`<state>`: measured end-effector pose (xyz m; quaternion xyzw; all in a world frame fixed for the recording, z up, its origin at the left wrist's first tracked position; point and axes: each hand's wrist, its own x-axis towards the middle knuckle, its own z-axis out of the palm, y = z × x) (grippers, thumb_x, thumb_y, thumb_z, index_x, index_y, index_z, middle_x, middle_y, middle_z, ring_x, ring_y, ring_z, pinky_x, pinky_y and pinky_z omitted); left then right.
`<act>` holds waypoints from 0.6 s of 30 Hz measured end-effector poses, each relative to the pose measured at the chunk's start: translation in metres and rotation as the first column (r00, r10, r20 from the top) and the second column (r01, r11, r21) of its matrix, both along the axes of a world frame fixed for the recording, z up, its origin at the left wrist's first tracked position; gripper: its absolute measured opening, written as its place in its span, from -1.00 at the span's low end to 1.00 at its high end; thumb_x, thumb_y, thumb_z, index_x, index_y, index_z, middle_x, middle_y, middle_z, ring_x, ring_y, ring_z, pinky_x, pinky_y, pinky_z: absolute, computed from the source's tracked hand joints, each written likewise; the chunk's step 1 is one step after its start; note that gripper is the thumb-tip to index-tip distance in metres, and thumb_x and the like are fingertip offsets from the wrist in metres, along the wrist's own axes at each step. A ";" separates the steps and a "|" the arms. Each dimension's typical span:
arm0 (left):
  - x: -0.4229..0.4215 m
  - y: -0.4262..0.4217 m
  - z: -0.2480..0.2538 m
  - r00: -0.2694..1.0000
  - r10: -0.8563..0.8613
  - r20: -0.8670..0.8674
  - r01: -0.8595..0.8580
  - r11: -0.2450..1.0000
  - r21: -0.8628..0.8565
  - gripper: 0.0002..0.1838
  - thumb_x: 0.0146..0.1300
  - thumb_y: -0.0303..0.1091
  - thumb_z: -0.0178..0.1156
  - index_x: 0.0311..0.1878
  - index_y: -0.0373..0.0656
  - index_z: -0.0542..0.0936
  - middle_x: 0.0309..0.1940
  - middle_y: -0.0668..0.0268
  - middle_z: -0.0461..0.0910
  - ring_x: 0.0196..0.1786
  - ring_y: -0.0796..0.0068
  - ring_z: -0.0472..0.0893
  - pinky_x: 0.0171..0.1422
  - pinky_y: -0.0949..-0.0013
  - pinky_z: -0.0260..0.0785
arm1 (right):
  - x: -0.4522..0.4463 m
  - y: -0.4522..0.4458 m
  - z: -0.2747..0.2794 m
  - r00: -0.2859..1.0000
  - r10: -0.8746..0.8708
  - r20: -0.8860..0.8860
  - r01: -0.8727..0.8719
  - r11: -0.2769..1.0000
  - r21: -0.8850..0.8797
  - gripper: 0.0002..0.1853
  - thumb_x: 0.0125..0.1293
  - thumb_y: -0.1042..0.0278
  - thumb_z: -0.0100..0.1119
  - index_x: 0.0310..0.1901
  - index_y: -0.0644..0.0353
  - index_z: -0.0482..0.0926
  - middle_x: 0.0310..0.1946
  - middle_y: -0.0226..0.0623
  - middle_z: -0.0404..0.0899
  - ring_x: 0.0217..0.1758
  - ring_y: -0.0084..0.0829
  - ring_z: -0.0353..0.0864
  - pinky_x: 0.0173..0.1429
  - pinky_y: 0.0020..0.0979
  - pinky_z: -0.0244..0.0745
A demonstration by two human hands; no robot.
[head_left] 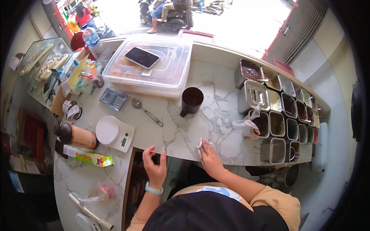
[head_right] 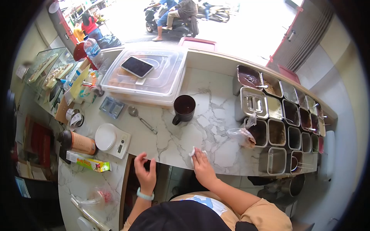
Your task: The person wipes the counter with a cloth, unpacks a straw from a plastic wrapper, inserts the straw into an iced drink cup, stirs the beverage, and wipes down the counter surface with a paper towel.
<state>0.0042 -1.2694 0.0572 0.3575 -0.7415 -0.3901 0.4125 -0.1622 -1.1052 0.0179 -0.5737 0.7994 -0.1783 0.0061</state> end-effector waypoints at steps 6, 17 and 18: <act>-0.152 -0.054 -0.015 0.967 -0.246 0.058 0.242 0.968 0.067 -0.57 0.21 -0.20 0.36 -0.03 -0.35 0.55 -0.01 0.04 0.51 -0.07 0.18 0.53 -0.03 0.29 0.40 | -0.128 -0.056 -0.035 0.923 -0.325 -0.206 0.353 0.928 0.117 -0.41 0.21 0.59 -0.13 0.32 0.58 0.18 0.41 0.29 0.08 0.50 0.08 0.10 0.55 -0.06 -0.02; -0.031 -0.015 0.007 0.931 0.129 -0.340 -0.021 0.953 0.303 -0.86 0.34 -0.53 0.20 -0.09 -0.38 0.55 0.14 0.21 0.45 -0.08 0.63 0.50 -0.04 0.56 0.34 | -0.089 -0.160 -0.038 0.999 -0.032 0.043 0.031 0.999 0.026 -0.33 0.16 0.62 -0.13 0.36 0.59 0.09 0.45 0.28 -0.04 0.56 0.11 -0.10 0.58 0.01 -0.22; -0.011 -0.012 0.016 0.941 0.182 -0.286 -0.089 0.947 0.309 -0.82 0.34 -0.52 0.20 -0.04 -0.37 0.54 0.11 0.24 0.47 -0.07 0.64 0.50 0.00 0.57 0.33 | -0.069 -0.155 -0.036 1.000 -0.007 0.027 0.007 1.000 -0.001 -0.34 0.16 0.62 -0.13 0.36 0.59 0.11 0.45 0.27 -0.03 0.56 0.10 -0.09 0.58 0.01 -0.20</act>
